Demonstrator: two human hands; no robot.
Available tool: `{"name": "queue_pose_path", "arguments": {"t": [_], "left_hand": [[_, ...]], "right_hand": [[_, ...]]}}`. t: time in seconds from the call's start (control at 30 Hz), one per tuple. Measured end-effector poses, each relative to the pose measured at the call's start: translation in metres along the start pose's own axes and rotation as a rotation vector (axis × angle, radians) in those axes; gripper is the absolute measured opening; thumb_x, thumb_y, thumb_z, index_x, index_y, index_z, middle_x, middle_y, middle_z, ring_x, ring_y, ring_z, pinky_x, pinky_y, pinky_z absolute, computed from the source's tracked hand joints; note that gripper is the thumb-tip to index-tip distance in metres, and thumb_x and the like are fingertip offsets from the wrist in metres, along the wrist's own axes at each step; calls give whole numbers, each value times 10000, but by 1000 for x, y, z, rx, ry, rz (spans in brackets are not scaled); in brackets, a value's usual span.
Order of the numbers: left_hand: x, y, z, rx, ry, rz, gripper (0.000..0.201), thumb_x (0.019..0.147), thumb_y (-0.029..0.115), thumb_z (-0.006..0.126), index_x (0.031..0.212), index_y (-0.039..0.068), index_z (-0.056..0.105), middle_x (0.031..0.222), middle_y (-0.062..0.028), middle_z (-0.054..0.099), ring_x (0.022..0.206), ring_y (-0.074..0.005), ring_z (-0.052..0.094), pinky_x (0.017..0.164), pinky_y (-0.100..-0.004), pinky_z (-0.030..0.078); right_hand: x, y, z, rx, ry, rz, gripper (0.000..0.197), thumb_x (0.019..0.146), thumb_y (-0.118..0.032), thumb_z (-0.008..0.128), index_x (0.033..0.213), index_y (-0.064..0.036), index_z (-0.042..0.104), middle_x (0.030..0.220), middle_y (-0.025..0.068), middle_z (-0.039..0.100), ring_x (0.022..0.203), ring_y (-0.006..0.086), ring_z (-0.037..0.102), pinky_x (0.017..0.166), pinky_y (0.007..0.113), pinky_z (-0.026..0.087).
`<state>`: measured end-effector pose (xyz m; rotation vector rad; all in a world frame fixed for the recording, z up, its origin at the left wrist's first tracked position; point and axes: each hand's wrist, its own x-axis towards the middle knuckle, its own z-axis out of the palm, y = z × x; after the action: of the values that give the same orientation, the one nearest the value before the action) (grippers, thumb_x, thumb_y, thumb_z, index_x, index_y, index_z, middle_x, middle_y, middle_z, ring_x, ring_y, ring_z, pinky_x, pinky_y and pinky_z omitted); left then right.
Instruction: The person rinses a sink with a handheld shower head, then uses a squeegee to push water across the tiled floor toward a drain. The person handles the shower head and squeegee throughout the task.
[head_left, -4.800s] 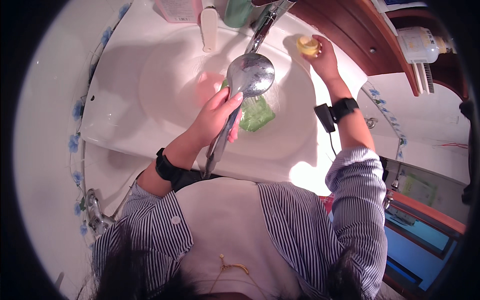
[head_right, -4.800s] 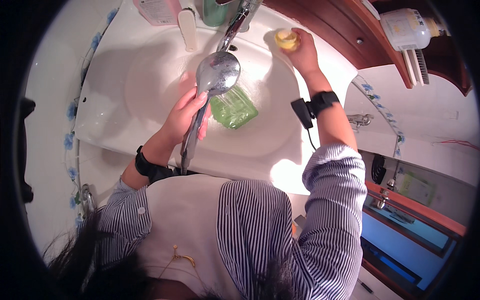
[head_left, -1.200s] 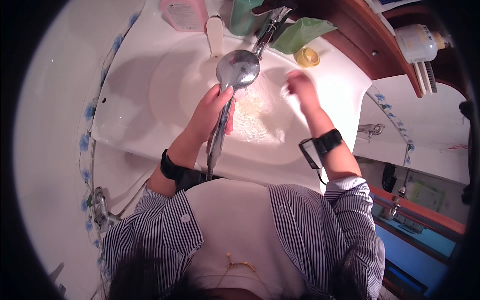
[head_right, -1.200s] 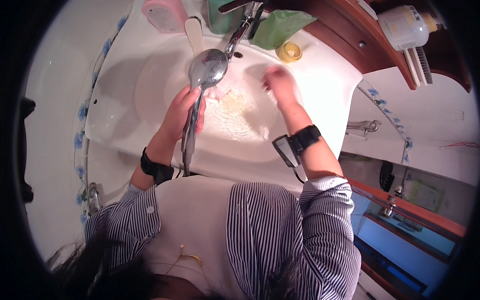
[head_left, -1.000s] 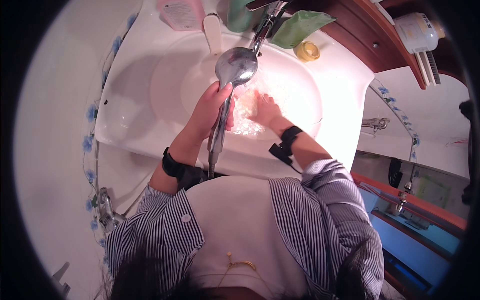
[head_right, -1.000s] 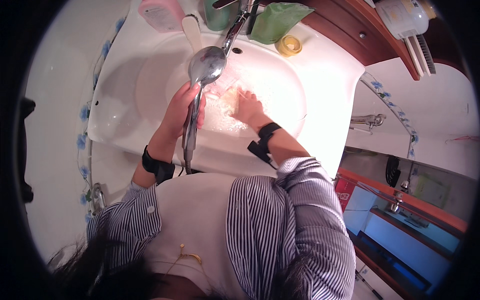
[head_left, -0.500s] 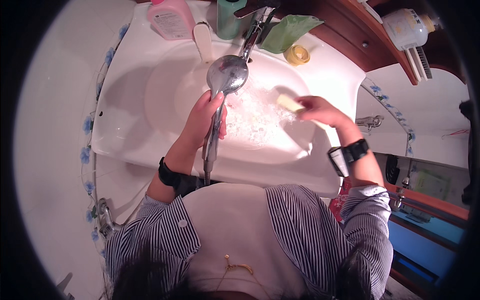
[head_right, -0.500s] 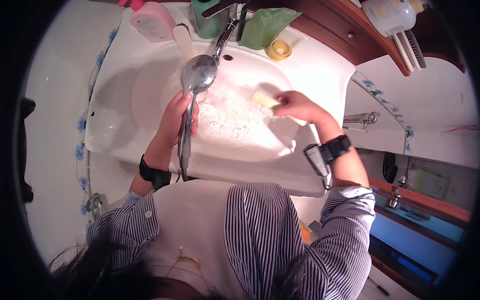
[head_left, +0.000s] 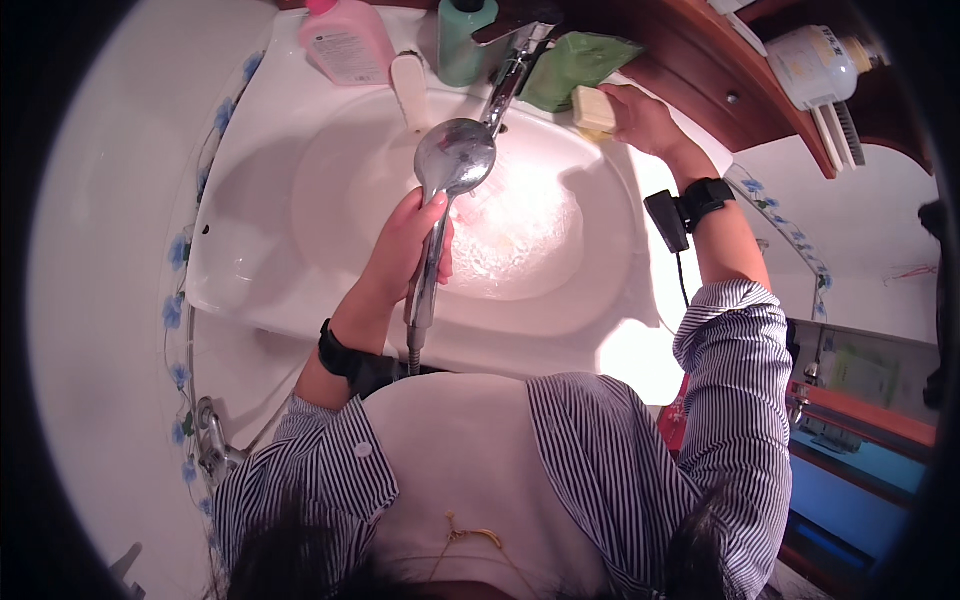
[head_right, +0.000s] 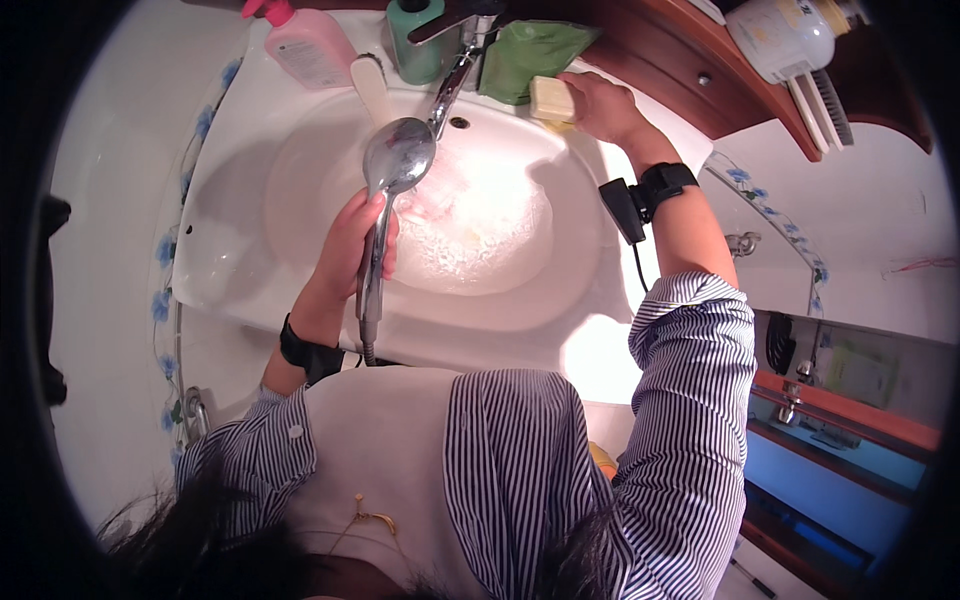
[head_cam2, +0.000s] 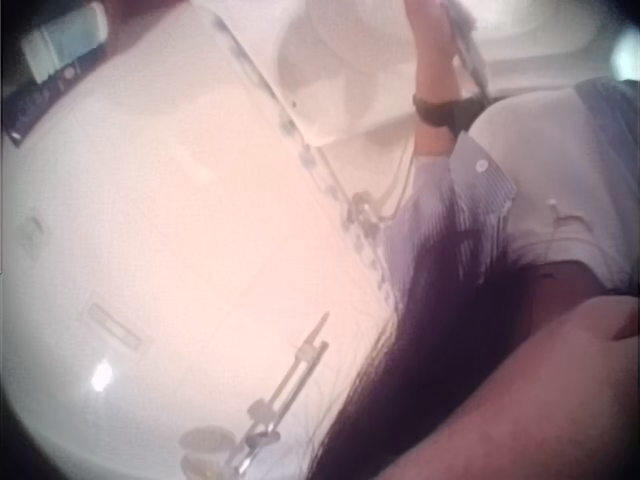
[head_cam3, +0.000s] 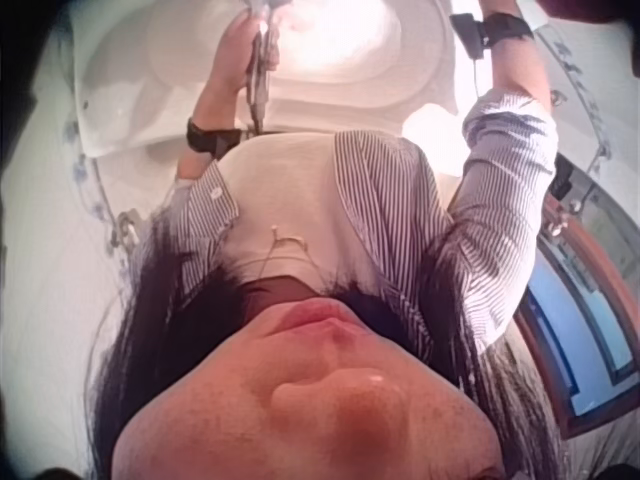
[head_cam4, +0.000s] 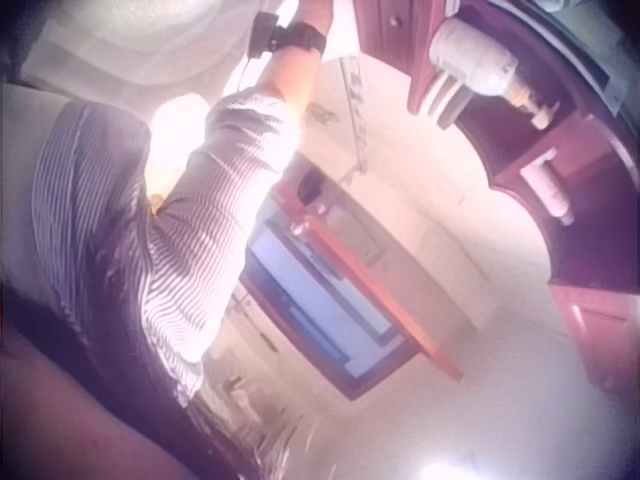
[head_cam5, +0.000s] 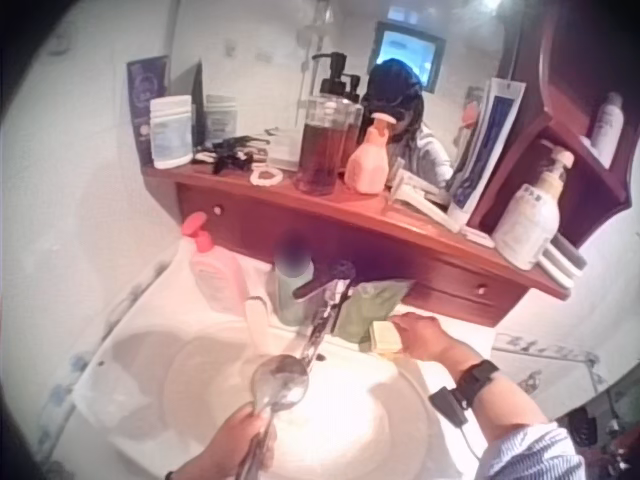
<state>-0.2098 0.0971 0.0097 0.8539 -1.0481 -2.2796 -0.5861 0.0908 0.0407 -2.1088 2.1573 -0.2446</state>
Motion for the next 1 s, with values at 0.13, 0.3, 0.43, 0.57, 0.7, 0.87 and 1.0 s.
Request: {"name": "queue_pose_path", "arguments": {"t": [0.13,0.3,0.43,0.57,0.7,0.87,1.0], "left_hand": [[-1,1,-2,14,-5,21,238,933,275,392,839,56,404,600,-22,465,389,-108,470,360,-240,412],[-1,1,-2,-16,3,12,258,937,305,390,866,57,399,625,-35,486,381,-113,475,346,-237,417],[0,0,-3,-26,-7,37,270,937,325,389,877,62,397,635,-40,496,382,-113,482,337,-234,418],[0,-1,-5,-9,0,19,271,938,329,385,876,65,401,636,-39,497,390,-111,487,340,-231,415],[0,-1,-4,12,20,20,275,939,330,379,873,65,403,634,-38,494,395,-112,487,344,-233,415],[1,-2,-2,32,17,5,272,943,323,368,864,64,399,627,-39,487,389,-117,478,345,-239,413],[1,-4,0,57,-17,16,266,945,312,361,854,64,395,620,-40,483,385,-121,475,341,-242,408]], "right_hand": [[-4,0,6,-23,-14,18,608,666,-84,623,1250,-174,479,1137,103,555,1083,265,516,903,373,429],[-18,-35,-7,-477,249,-65,545,647,-56,613,1180,-123,520,1099,124,554,1020,302,522,860,370,444],[-28,-82,30,136,350,-242,361,598,43,541,935,-56,622,920,155,599,901,329,543,807,388,452],[-21,-121,119,11,-210,-446,692,671,-53,597,1326,-110,379,1333,139,407,1250,316,346,1040,370,282],[-31,-134,178,54,-381,-214,768,707,-185,625,1381,-130,261,1410,158,272,1318,322,240,1064,477,201],[-75,-137,167,170,-573,-16,646,648,-65,640,1239,23,394,1237,231,383,1183,378,369,979,407,362],[-111,-141,130,324,-98,18,604,614,-44,680,1177,-17,463,1108,169,458,1046,351,458,947,405,391]]}}
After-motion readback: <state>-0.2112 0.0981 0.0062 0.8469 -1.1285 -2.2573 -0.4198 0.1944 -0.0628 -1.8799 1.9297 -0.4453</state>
